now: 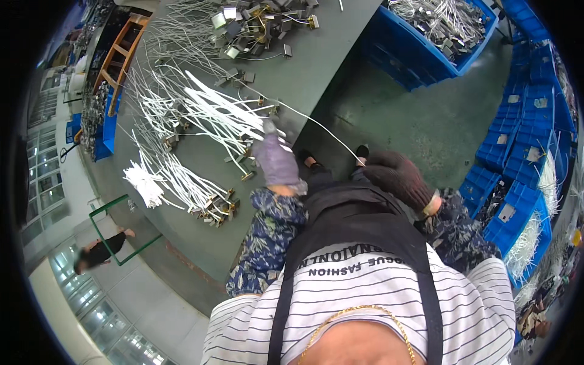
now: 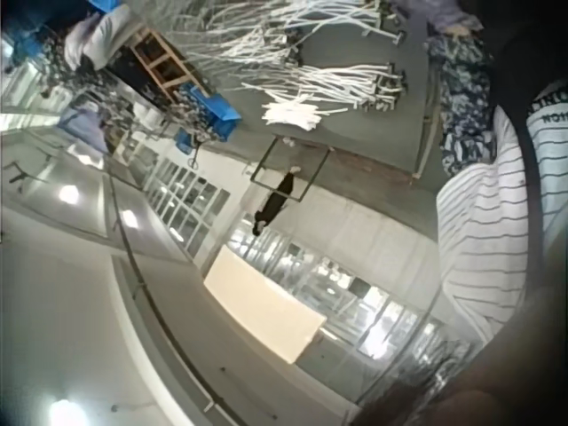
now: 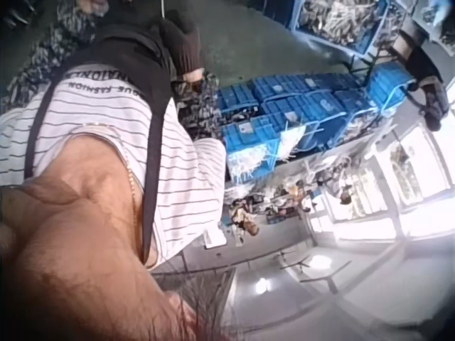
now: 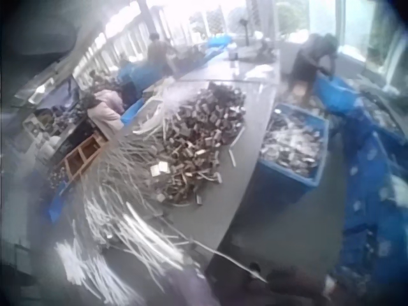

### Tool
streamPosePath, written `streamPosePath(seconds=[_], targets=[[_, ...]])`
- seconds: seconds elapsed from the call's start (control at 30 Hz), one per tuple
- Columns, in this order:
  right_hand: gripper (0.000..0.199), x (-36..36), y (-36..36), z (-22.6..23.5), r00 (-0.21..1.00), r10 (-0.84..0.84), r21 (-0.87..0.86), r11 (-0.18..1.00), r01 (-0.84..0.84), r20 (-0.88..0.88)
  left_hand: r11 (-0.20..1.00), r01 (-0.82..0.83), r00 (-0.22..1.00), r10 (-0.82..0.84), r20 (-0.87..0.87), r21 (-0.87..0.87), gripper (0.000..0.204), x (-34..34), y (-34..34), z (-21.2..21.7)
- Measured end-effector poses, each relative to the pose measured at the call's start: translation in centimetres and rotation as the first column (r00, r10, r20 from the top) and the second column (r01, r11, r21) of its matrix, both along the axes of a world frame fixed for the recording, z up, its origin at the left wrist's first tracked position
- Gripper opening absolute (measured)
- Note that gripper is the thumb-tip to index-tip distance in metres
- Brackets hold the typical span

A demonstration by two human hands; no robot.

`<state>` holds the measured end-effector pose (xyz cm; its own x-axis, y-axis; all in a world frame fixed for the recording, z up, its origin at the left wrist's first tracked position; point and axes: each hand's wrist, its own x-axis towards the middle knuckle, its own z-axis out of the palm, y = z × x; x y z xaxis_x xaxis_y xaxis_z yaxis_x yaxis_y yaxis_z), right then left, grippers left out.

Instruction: Organizing and counting bundles of white electrical wires at a manual assembly station.

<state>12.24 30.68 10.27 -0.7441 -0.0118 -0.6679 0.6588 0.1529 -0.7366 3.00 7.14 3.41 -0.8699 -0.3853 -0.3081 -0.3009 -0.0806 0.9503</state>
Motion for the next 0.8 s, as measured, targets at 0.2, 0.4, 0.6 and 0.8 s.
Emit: streamPosePath(seconds=[0.2, 0.4, 0.6, 0.8], targets=[[0.019, 5.0, 6.7, -7.5, 0.610, 0.733, 0.318, 0.680, -0.661, -0.301, 0.974, 0.012, 1.000, -0.017, 0.017, 0.225, 0.035, 1.0, 0.0, 0.0], [0.013, 12.7, 15.6, -12.0, 0.739, 0.662, 0.208, 0.711, -0.671, 0.122, 0.871, -0.213, 0.943, 0.301, -0.140, 0.443, 0.033, -4.6, -5.2, 4.3], [0.016, 10.2, 14.3, -10.9, 0.852, 0.514, 0.061, 0.851, -0.521, 0.102, 0.841, -0.171, 0.913, 0.331, -0.237, 0.512, 0.026, -6.2, -7.7, 7.2], [0.020, 8.5, 12.7, -9.9, 0.903, 0.406, -0.047, 0.914, -0.403, 0.138, 0.902, -0.088, 0.949, 0.204, -0.239, 0.423, 0.017, -6.5, -7.3, 5.4]])
